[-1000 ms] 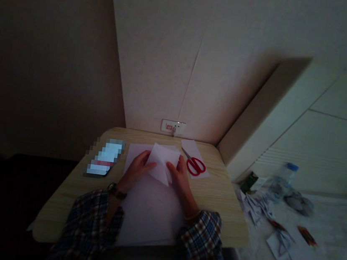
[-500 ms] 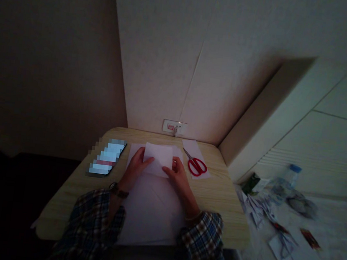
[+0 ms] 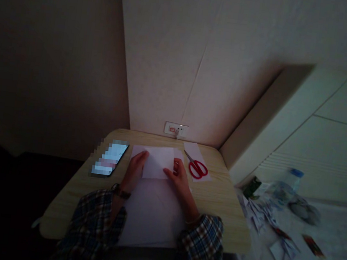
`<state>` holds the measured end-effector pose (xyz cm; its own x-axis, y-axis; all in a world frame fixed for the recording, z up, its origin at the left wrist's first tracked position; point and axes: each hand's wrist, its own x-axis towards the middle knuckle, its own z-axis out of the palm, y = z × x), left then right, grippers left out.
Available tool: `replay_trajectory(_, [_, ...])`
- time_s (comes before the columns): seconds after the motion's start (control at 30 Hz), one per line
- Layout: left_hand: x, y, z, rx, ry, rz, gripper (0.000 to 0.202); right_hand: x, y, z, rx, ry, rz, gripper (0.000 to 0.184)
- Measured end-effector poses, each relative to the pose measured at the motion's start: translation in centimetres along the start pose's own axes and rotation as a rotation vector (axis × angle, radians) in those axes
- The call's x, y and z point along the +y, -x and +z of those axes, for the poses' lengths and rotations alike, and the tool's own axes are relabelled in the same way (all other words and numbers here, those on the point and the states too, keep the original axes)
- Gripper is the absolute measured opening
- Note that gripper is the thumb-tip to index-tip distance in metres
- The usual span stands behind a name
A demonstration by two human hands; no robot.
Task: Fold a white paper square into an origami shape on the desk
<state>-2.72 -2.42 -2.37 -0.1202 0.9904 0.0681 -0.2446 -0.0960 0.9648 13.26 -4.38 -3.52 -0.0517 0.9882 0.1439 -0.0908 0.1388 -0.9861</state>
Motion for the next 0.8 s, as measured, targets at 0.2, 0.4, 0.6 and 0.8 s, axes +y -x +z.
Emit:
replay_trajectory(0.2, [0.03, -0.37, -0.47, 0.012, 0.067, -0.009, 0.027, 0.22, -0.12, -0.20, -0.007, -0.009, 0.000, 0.034])
replay_trajectory(0.4, [0.46, -0.60, -0.43, -0.048, 0.022, -0.008, 0.032, 0.12, -0.14, -0.01, -0.027, -0.004, 0.003, 0.033])
replay_trajectory(0.6, [0.57, -0.48, -0.32, -0.050, 0.011, -0.008, 0.025, 0.16, -0.07, 0.04, -0.045, -0.006, 0.018, 0.033])
replay_trajectory(0.8, [0.49, -0.48, -0.75, 0.046, 0.018, 0.047, 0.026, 0.16, -0.07, 0.13, -0.078, -0.048, 0.021, 0.033])
